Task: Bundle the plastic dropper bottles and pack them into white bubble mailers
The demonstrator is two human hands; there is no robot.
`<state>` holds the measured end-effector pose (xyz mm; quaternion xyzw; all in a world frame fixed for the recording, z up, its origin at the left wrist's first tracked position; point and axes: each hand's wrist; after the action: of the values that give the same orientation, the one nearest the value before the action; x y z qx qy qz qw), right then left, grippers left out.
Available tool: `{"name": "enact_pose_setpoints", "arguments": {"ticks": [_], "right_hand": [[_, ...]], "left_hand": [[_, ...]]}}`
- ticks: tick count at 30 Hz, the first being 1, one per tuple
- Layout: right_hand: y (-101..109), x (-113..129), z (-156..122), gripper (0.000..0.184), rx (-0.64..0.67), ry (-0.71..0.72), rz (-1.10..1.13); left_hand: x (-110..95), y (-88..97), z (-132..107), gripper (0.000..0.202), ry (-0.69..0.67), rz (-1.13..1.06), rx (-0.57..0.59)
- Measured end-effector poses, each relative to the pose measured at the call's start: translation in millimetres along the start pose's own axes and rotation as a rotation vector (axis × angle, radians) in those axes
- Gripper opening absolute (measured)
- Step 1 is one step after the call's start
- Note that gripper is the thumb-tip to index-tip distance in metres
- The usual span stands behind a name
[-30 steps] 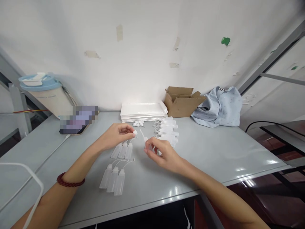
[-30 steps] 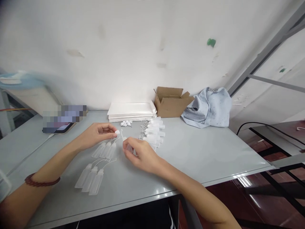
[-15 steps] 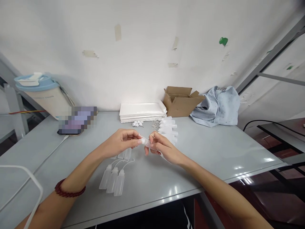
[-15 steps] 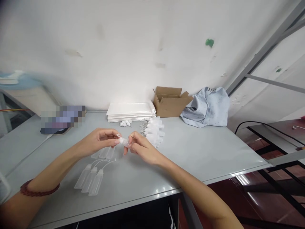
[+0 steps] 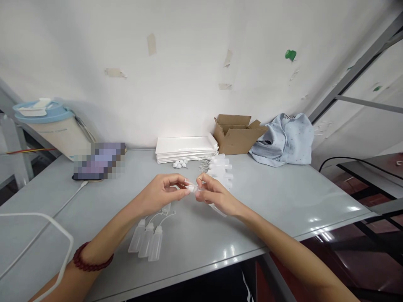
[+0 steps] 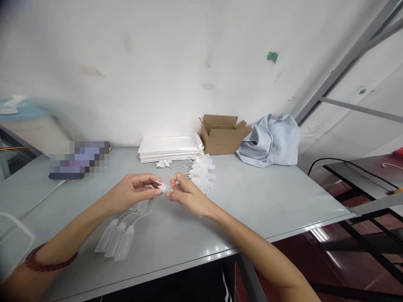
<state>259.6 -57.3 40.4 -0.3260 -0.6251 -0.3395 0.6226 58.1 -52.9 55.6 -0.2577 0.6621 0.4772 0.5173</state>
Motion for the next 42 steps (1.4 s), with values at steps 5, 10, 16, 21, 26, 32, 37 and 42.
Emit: {"name": "enact_pose_setpoints", "arguments": {"ticks": [5, 10, 16, 21, 26, 32, 37, 42], "right_hand": [[1, 6, 2, 0.023, 0.014, -0.144, 0.139], [-2, 7, 1, 0.021, 0.002, -0.125, 0.146], [1, 4, 2, 0.023, 0.012, -0.174, 0.210], [2, 5, 2, 0.023, 0.030, -0.185, 0.231], [2, 6, 2, 0.022, 0.034, -0.198, 0.253], [6, 6, 4, 0.025, 0.040, -0.247, 0.365], [6, 4, 4, 0.022, 0.066, -0.240, 0.334], [5, -2, 4, 0.025, -0.101, 0.038, -0.044]], "left_hand": [[-3, -1.0, -1, 0.023, -0.019, -0.032, 0.027], [0, -4.6, 2, 0.035, 0.062, -0.041, 0.032], [0, -8.0, 1, 0.022, -0.009, -0.027, 0.032], [0, -7.4, 1, 0.022, -0.011, -0.082, 0.049], [1, -10.9, 1, 0.028, 0.033, -0.065, 0.046], [-1, -18.2, -2, 0.025, -0.063, -0.046, -0.087], [-2, -18.0, -2, 0.026, -0.014, -0.055, -0.052], [1, -16.2, 2, 0.025, 0.055, -0.221, -0.137]]}}
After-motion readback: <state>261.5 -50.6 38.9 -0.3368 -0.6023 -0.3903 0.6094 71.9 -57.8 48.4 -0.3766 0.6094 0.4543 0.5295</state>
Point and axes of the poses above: each hand's wrist, its own z-axis towards the middle knuckle, its own y-axis out of the back of the hand, x = y × z, and after that the axes turned 2 degrees about -x, right-handed
